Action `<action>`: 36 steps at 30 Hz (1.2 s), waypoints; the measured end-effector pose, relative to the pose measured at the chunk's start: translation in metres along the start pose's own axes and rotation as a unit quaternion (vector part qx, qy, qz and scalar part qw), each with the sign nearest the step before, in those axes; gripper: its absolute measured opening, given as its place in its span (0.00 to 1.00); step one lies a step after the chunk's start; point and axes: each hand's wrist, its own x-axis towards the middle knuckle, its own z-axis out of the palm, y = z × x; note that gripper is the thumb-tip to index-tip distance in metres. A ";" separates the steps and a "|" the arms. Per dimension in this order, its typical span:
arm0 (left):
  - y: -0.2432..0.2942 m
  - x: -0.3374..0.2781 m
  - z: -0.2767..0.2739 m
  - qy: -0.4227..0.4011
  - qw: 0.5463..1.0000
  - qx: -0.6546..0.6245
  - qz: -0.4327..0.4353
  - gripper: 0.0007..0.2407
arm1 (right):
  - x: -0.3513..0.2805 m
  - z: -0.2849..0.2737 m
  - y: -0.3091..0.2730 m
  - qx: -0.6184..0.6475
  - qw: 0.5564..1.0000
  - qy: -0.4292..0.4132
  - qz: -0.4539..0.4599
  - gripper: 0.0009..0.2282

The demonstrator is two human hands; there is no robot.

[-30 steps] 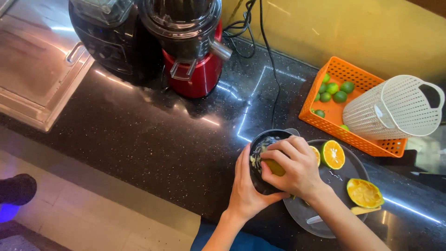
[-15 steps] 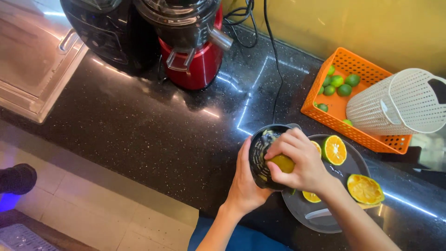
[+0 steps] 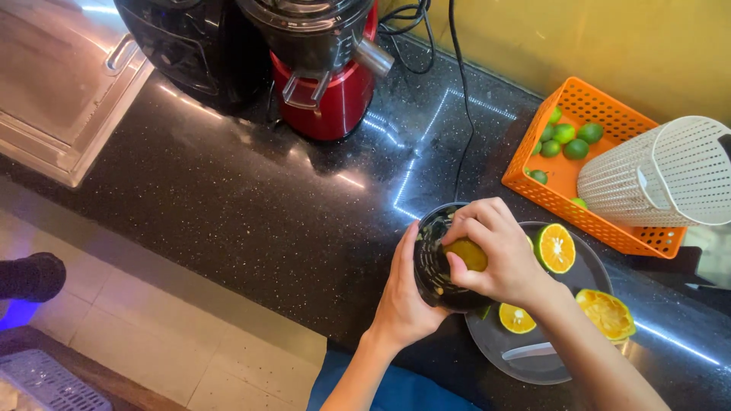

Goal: Cutting oranges and lemons and using an electric juicer to extract juice.

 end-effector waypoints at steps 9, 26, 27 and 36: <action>0.011 0.006 -0.004 0.000 0.999 -0.031 -0.032 0.51 | -0.019 0.013 0.012 -0.091 0.981 0.096 -0.145 0.15; 0.001 -0.001 -0.002 -0.001 1.000 -0.005 -0.011 0.47 | -0.007 0.000 0.000 0.005 0.989 -0.039 -0.140 0.09; 0.000 0.000 -0.002 0.002 1.000 -0.003 -0.006 0.48 | -0.004 -0.002 0.000 0.028 0.993 -0.035 -0.113 0.09; -0.001 -0.002 -0.001 0.010 1.000 -0.016 0.006 0.49 | -0.003 0.004 0.022 0.039 0.997 -0.024 -0.069 0.06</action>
